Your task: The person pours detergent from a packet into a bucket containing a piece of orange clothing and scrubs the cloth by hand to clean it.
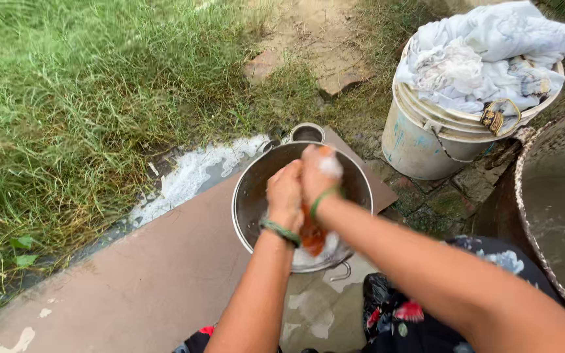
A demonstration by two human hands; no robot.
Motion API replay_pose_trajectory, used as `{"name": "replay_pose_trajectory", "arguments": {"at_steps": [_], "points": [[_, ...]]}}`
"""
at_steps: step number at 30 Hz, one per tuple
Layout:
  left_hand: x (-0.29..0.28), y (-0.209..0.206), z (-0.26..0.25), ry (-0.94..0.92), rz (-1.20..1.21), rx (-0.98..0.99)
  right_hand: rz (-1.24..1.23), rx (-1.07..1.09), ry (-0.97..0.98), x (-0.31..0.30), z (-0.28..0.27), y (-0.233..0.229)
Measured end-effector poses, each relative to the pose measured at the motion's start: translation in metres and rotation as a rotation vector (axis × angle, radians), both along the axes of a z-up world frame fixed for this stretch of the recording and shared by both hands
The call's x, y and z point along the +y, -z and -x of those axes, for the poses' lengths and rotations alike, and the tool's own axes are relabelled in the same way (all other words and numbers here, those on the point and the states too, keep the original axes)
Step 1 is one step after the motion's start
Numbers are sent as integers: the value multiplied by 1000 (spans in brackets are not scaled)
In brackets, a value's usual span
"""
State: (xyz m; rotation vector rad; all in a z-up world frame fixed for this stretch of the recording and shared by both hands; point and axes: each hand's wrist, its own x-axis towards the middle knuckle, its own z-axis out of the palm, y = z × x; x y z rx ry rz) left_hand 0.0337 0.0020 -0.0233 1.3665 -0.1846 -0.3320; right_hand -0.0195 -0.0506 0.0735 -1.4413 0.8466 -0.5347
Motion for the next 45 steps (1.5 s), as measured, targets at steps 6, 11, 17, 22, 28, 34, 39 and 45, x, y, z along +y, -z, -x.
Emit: {"name": "replay_pose_trajectory", "arguments": {"at_steps": [6, 11, 17, 22, 28, 34, 39, 45], "points": [[18, -13, -8, -33, 209, 282, 329, 97, -69, -4, 10, 35], [31, -89, 14, 357, 665, 268, -444, -441, -325, -74, -14, 42], [51, -105, 18, 111, -85, 849, -325, -272, -106, -34, 2, -12], [34, -6, -3, 144, 335, 512, 531, -82, -129, 43, 34, -8], [0, -17, 18, -4, 377, 420, 371, 89, -12, 11, 11, -29], [28, 8, -13, -153, 95, 383, 491, 148, -125, 39, 24, -19], [1, -13, 13, -93, 375, 419, 322, -35, 35, 0, -6, -21], [26, -20, -8, -215, 383, 438, 442, 318, -254, 50, 44, 39]]}}
